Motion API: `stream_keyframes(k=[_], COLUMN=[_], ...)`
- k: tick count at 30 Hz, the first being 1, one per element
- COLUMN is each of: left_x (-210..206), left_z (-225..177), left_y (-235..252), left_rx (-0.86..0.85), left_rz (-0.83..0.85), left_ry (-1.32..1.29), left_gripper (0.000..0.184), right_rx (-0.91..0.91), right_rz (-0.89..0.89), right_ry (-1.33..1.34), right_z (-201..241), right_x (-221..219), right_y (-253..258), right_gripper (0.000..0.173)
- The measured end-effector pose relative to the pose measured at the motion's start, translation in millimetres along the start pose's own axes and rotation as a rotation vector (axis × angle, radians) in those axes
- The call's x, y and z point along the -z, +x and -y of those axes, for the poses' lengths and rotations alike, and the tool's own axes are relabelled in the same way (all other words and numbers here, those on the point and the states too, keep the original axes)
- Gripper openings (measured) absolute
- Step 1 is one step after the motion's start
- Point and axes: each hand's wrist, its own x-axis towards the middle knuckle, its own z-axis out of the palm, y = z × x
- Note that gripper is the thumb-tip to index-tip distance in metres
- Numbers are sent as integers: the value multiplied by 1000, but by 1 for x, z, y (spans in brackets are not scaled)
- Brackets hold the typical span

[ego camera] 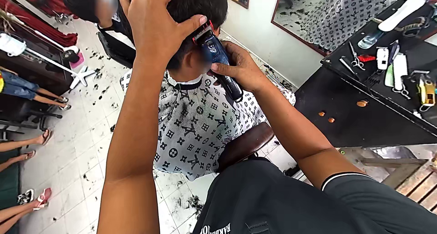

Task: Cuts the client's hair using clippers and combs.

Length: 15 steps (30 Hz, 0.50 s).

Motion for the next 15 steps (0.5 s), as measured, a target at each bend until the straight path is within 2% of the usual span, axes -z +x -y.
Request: stream_keyframes(k=[1,5,7,10,13,15], left_x=[0,2,2,2,7,10], left_z=[-1,1,1,0,8,16], left_y=[0,-1,-1,-1,-1,-2], left_rx=[2,-6,-4,-14,-73,-116], left_rz=[3,2,4,17,67,94], left_ry=[3,-5,-11,-9,-13,-32], left_gripper=[75,73,71,73,75,74], right_rx=[-9,-173,-102,71,-17,-66], right_rz=[9,16,15,25,-13,-45], right_ry=[5,76,46,-188,-417,-464], right_z=[-2,-3,-1,8,14,15], right_x=[1,4,1,-4,-4,-7], right_y=[-1,-5,-1,2,-4,-6], right_gripper=[56,38,44,62,65,65])
